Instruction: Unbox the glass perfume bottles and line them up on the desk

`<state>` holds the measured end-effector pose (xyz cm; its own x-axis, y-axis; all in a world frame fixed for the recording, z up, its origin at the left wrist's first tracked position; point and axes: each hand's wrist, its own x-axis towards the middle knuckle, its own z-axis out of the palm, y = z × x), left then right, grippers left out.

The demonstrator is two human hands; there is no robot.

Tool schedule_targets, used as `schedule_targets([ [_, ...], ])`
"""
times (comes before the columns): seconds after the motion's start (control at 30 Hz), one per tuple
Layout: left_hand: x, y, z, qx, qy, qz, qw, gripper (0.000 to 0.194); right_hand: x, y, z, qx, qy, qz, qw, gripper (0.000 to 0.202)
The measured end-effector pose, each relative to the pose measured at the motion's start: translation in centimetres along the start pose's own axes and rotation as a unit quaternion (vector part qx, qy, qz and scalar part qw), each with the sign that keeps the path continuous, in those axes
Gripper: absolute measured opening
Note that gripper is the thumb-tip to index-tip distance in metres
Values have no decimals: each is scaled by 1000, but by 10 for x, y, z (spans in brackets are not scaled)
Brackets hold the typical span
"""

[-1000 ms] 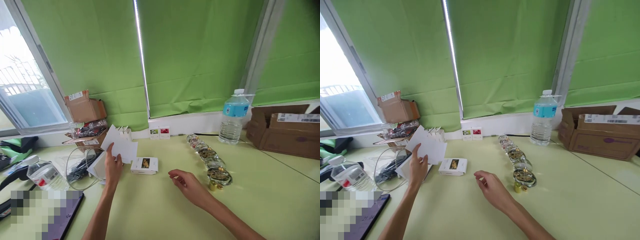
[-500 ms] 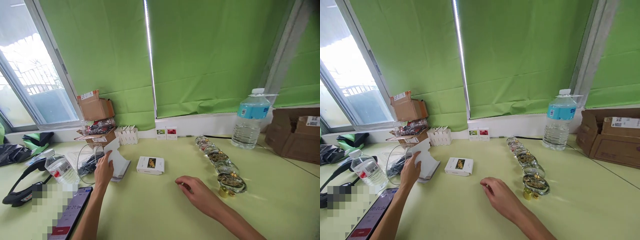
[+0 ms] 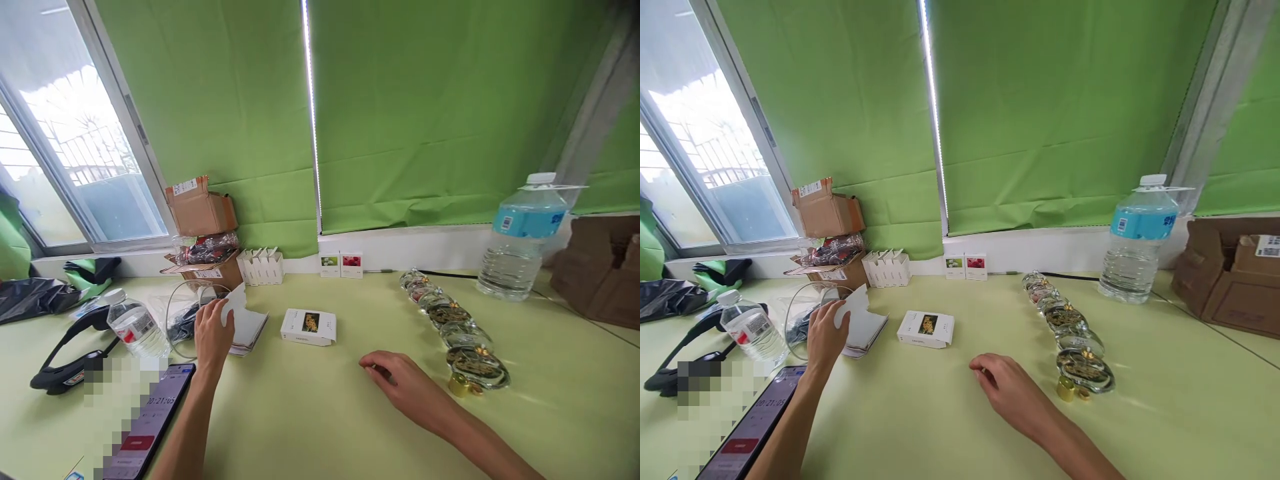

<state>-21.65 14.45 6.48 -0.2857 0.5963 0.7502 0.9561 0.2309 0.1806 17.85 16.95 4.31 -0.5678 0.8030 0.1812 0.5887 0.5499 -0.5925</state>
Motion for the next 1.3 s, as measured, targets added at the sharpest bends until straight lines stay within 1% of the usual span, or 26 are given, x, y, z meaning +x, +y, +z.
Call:
schedule_targets([
  [0.1, 1, -1, -1, -1, 8, -5, 1000, 30, 0, -1, 0, 2, -2, 1, 1000, 33],
  [0.17, 1, 2, -2, -6, 12, -6, 1000, 29, 0, -2, 0, 4, 2, 2, 1000, 32],
  [0.27, -3, 21, -1, -40, 6, 19, 999, 28, -1, -5, -1, 14, 8, 3, 1000, 31],
  [0.33, -10, 41, 3, -90, -33, 61, 994, 30, -2, -8, -2, 19, 13, 3, 1000, 30],
  [0.4, -22, 63, 9, -147, -110, 109, 977, 37, -3, -10, -2, 27, 20, 5, 999, 29],
  [0.47, -36, 82, 16, -182, -183, 141, 956, 50, -4, -11, -2, 48, 31, 15, 998, 28],
  [0.53, -50, 95, 23, -196, -229, 157, 940, 61, -4, -11, -1, 102, 35, 40, 993, 28],
  [0.6, -60, 101, 30, -201, -254, 165, 932, 65, -4, -9, 2, 193, 16, 83, 978, 32],
  [0.63, -63, 103, 32, -203, -263, 170, 928, 64, -3, -7, 3, 246, 4, 106, 963, 36],
  [0.7, -67, 105, 34, -211, -276, 189, 919, 61, -2, -6, 6, 353, -6, 141, 925, 44],
  [0.77, -68, 108, 32, -223, -282, 207, 910, 57, -1, -7, 6, 448, -1, 163, 879, 49],
  [0.83, -69, 112, 28, -238, -280, 220, 904, 55, -2, -9, 6, 514, 0, 181, 839, 50],
  [0.9, -69, 118, 23, -250, -279, 229, 899, 55, -2, -13, 4, 549, -6, 188, 814, 49],
  [0.93, -70, 121, 21, -254, -279, 232, 896, 55, -3, -14, 2, 557, -4, 188, 809, 47],
  [1.0, -69, 126, 16, -258, -276, 233, 896, 57, -3, -18, -1, 562, 14, 178, 808, 42],
  [1.1, -68, 129, 11, -253, -259, 236, 902, 67, -3, -24, -8, 570, 36, 141, 809, 39],
  [1.17, -66, 130, 10, -246, -239, 250, 905, 69, -3, -28, -14, 589, 33, 113, 799, 40],
  [1.3, -67, 134, 7, -241, -177, 293, 908, 48, -2, -32, -23, 630, 43, 90, 770, 41],
])
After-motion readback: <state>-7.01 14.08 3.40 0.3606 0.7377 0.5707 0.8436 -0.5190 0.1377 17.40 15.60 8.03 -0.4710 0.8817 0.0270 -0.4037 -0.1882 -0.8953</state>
